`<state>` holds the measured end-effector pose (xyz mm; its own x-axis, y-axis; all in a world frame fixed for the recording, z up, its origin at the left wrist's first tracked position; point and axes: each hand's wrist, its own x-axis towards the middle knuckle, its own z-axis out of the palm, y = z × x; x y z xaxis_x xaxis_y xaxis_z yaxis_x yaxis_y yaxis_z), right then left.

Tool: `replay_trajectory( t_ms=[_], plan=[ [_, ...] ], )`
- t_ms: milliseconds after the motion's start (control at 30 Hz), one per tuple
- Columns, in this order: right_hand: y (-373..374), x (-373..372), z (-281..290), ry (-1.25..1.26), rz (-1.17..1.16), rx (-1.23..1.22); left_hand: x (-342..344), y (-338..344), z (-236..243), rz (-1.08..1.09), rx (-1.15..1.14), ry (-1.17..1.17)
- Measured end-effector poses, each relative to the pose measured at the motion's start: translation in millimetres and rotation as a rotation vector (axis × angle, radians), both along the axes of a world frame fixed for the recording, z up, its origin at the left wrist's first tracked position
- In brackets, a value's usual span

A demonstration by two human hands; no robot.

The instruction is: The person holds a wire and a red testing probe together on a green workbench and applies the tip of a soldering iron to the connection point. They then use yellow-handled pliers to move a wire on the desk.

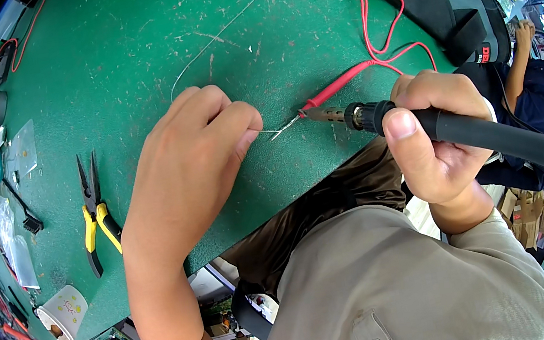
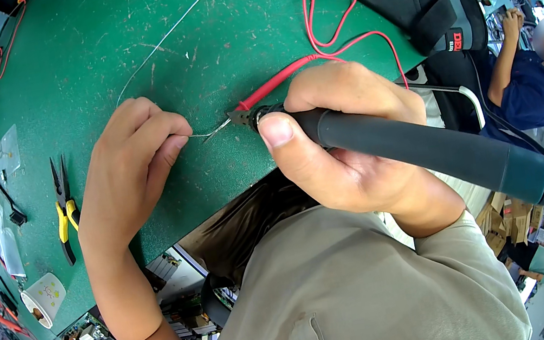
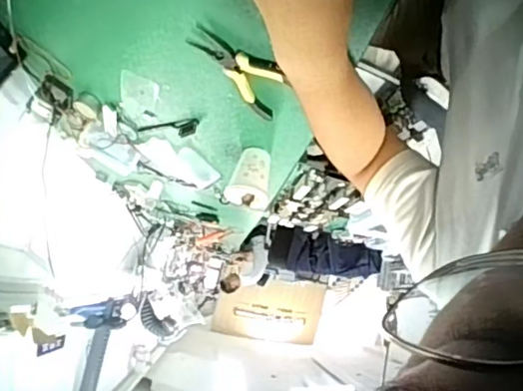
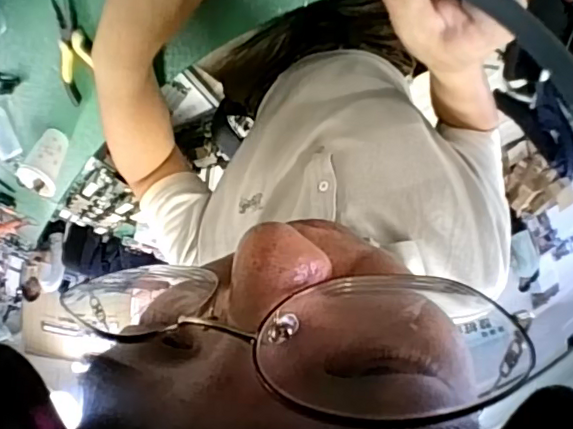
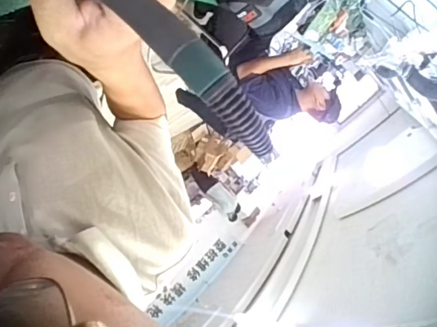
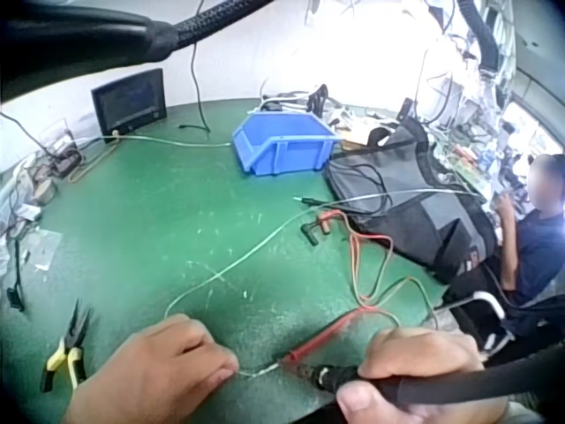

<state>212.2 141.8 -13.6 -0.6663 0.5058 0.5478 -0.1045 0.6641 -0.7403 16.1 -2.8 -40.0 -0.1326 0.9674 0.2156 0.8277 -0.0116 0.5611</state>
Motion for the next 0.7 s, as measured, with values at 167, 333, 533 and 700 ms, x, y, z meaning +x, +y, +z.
replay_trajectory(
  t_ms=[167, 333, 533, 700],
  plan=[
    [-0.2, 0.3, 1.0, -0.021, 0.016, 0.001, 0.3, 0.2, -0.3, -0.003, -0.002, 0.005],
    [-1.3, -0.3, -3.4, 0.008, 0.052, -0.006, 0.5, 1.0, -0.8, -0.005, -0.006, 0.005],
    [-1.3, 0.0, -3.6, -0.014, 0.055, 0.027, 0.7, 0.6, -0.3, -0.002, -0.006, 0.004],
    [0.1, 0.4, -3.2, -0.029, 0.065, 0.049, 0.8, 1.2, -0.2, -0.007, -0.008, 0.012]
  ],
)
